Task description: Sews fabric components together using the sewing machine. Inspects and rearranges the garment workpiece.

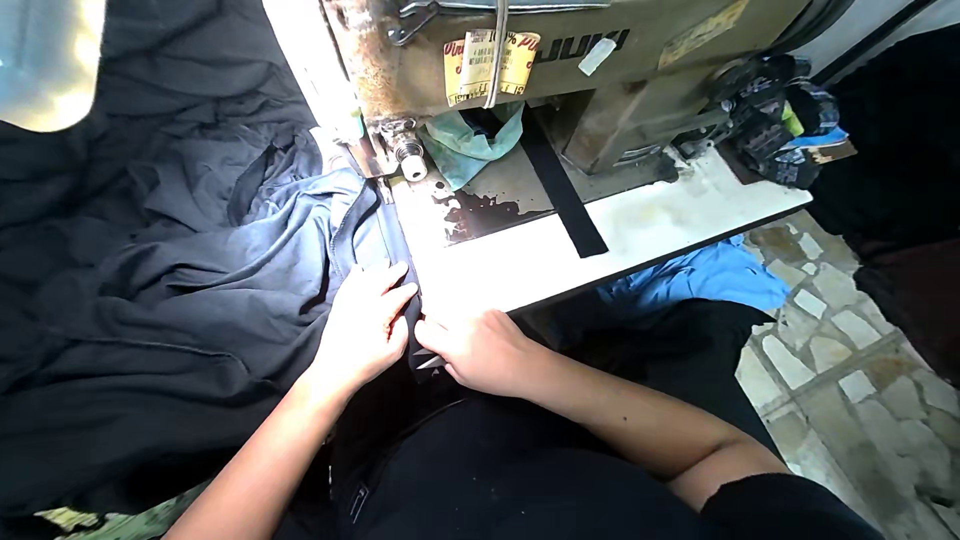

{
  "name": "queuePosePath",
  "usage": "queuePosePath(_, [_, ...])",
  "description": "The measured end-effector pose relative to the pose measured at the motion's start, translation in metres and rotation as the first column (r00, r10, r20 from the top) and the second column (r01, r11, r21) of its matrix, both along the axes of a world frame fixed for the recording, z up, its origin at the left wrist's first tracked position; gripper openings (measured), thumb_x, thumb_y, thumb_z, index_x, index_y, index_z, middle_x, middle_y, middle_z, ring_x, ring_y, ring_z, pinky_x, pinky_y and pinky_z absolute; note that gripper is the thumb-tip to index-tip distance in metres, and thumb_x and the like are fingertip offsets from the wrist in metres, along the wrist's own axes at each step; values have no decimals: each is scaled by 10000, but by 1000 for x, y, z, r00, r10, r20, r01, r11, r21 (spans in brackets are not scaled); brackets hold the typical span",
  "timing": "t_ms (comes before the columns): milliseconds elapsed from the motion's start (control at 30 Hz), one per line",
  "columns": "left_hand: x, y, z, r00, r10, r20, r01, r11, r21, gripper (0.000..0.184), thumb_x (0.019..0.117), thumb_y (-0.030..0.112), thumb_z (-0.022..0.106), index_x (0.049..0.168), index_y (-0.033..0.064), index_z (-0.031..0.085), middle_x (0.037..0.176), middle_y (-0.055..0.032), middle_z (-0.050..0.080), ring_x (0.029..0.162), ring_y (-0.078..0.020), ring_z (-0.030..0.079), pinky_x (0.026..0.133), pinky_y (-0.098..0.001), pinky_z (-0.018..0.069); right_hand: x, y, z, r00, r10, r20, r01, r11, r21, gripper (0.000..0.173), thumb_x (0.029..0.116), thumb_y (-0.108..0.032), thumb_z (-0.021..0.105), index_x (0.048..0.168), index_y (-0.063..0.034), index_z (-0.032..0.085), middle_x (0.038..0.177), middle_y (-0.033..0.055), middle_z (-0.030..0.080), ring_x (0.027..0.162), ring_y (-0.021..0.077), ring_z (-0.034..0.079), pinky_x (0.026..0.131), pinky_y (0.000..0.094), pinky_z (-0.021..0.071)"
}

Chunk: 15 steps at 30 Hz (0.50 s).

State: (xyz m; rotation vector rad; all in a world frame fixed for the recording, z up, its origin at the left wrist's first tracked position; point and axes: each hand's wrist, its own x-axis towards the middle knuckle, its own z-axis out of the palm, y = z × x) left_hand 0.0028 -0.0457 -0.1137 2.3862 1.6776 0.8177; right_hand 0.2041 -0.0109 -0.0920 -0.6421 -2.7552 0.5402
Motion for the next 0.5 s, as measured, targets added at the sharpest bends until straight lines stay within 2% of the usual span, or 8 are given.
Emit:
queuePosePath(67, [-4,6,0,1000,-6,-20,6,1000,-1,404,851,130,473,1074,-40,764,1320,-249,658,1285,-479,571,1080,-649,381,-3,6,-1,1000,-2,-22,3,1000,24,136,933,-79,647,1033,-34,728,1055,163,689,772,310,702,559,436,550])
queuePosePath(167, [-9,18,0,998,-5,-62,5,1000,-1,424,855,130,460,1109,-41,752,1343,-252,644,1292,-495,560,1078,-651,382,-9,16,-2,999,-2,-50,4,998,55,115,889,-54,684,987,-26,737,1041,159,702,825,305,713,588,436,566])
queuePosePath(333, [-19,37,-4,998,8,-67,-7,1000,16,429,886,106,441,1165,-22,740,1385,-228,626,1336,-488,522,1116,-636,356,-19,36,2,1000,-13,-11,14,999,30,94,916,-77,661,978,-38,720,1007,140,690,879,301,706,619,457,565])
queuePosePath(400, [-21,46,-1,998,15,-60,-14,1000,24,418,893,94,446,1165,-20,742,1362,-255,630,1329,-509,521,1104,-652,365,-23,43,3,999,-31,29,31,999,15,98,929,-99,657,995,-54,715,1022,128,685,892,297,699,620,463,555])
queuePosePath(433, [-22,50,-1,998,18,-59,-17,999,29,413,897,94,448,1165,-23,740,1350,-270,626,1327,-509,519,1109,-649,364,-25,47,5,998,-36,60,36,999,-3,103,939,-105,651,1010,-60,711,1061,126,686,935,298,696,653,474,560])
queuePosePath(500, [-25,57,0,999,22,-49,-20,999,33,405,893,90,451,1150,-36,738,1338,-297,614,1323,-512,517,1116,-640,359,-30,55,6,996,-37,78,38,999,-17,78,932,-102,649,978,-67,701,1080,123,684,959,299,693,673,485,561])
